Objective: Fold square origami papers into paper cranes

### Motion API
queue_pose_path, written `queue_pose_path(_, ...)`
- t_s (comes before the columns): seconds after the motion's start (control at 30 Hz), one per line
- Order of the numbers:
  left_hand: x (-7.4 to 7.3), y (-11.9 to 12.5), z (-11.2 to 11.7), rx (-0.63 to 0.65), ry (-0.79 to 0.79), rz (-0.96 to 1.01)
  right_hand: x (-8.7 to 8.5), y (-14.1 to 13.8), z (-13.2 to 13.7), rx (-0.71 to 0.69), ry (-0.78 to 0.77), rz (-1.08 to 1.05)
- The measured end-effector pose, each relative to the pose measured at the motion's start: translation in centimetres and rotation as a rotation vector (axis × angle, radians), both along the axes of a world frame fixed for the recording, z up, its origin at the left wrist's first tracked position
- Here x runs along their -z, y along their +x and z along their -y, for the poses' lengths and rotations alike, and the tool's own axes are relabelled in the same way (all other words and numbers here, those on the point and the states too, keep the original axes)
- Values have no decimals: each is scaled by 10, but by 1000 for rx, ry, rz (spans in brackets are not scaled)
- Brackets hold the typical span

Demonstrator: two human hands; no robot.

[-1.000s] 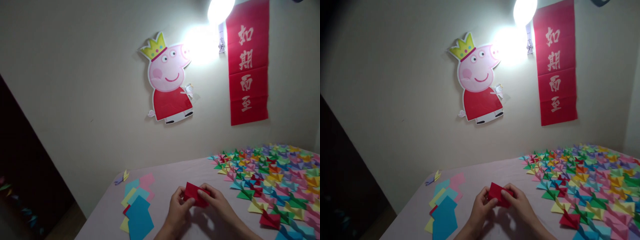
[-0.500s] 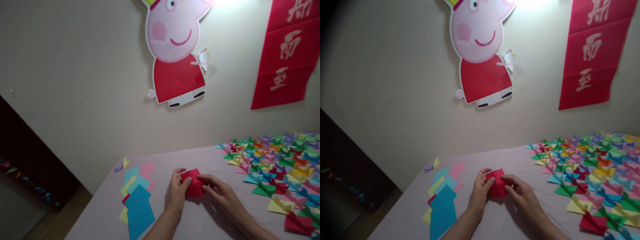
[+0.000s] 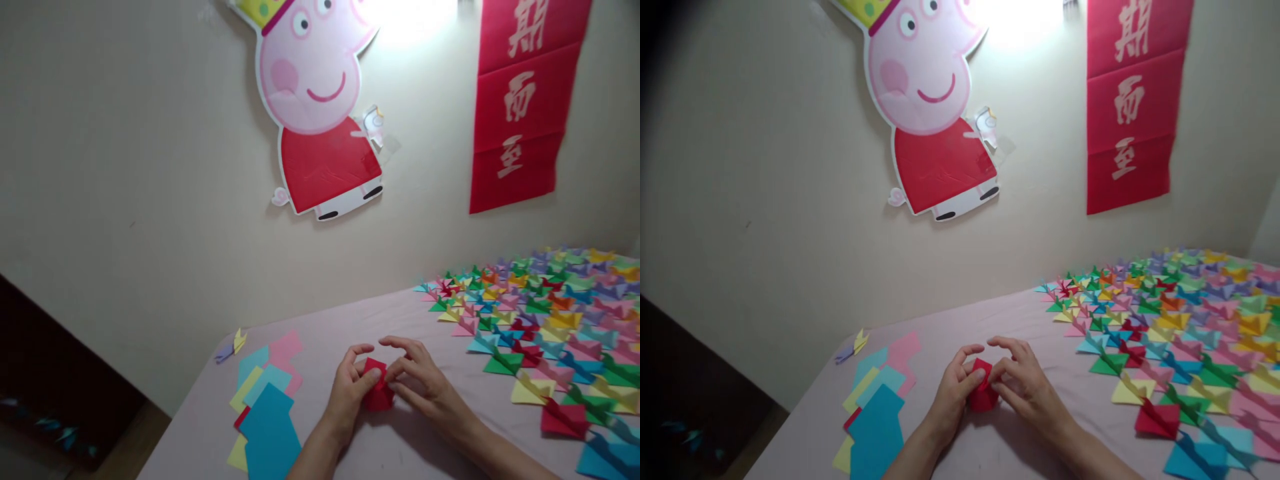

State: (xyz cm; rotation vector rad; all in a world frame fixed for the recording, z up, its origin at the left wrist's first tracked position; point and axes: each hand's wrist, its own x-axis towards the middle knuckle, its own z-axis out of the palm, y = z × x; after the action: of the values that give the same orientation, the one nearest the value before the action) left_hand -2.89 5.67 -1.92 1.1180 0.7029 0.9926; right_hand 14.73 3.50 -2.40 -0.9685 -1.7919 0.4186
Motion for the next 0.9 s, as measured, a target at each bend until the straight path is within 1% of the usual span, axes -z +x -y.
queue_pose_path(0.03, 0, -1, -1, 8, 7, -16, 0, 0, 1, -36, 17, 8)
queue_pose_path(0.07, 1, -1, -1, -12, 25, -35, 0, -1, 1, -69, 29, 8)
queue_pose_path(0.13, 2, -1, -2, -109, 113, -98, 0, -1, 2, -94, 39, -11)
queue_pose_path(0.23, 1, -1, 1, -235, 371, -271, 0, 0, 0, -39, 15, -69)
queue_pose_path(0.3, -1, -1, 4, -268, 552, -391, 1, 1, -2, -12, -23, -112)
queue_pose_path(0.37, -3, 0, 8, -301, 660, -471, 2, 2, -2, -8, -71, -147)
queue_pose_path(0.43, -5, 2, 10, -336, 690, -500, 3, 1, -2, -13, -120, -171)
queue_pose_path(0.5, -5, 3, 12, -363, 684, -502, 4, 0, -2, -22, -176, -188)
queue_pose_path(0.63, -4, 3, 11, -374, 654, -492, 3, -2, -2, -4, -268, -227)
queue_pose_path(0.77, -3, 3, 11, -378, 636, -485, -1, -2, -1, -12, -288, -225)
queue_pose_path(0.9, -4, 4, 11, -389, 636, -478, -3, -2, -1, -6, -285, -216)
